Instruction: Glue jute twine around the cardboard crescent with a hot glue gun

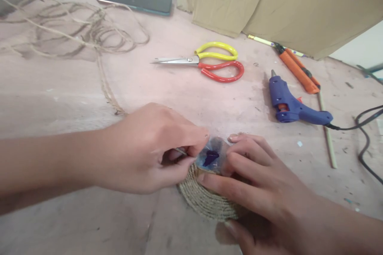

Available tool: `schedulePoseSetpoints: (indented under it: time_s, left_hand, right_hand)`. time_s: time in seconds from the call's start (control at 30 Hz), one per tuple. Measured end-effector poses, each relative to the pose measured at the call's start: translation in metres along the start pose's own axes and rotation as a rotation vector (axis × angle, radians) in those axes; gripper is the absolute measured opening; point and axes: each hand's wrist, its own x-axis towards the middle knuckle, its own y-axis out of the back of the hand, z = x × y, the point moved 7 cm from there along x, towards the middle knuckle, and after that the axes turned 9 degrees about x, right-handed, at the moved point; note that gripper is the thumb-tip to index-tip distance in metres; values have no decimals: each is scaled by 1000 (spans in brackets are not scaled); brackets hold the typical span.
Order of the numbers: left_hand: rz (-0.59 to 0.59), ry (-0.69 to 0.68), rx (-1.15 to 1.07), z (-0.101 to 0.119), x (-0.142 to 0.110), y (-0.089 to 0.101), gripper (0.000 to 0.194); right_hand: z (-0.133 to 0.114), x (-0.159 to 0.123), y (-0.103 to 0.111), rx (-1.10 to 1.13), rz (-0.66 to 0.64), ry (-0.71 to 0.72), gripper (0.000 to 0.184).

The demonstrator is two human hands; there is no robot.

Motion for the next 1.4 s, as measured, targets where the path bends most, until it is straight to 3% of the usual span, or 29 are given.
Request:
schedulePoseSetpoints:
  time_s: [0.47, 0.73, 1.07, 1.4]
  left_hand:
    - [24, -27, -7, 3, 1, 3, 23]
    - [10, -15, 16, 2, 0, 2, 21]
    - [12, -14, 61, 2, 0, -1, 21]
    - [-19, -31, 77, 4, -1, 0, 22]
  right_hand:
    - [3, -4, -5, -1, 5, -8, 53]
    - [1, -4, 0, 9, 29, 9, 45]
    - [3, -6, -9, -111, -9, 10, 54]
    - [0, -2, -5, -53, 25, 24, 55]
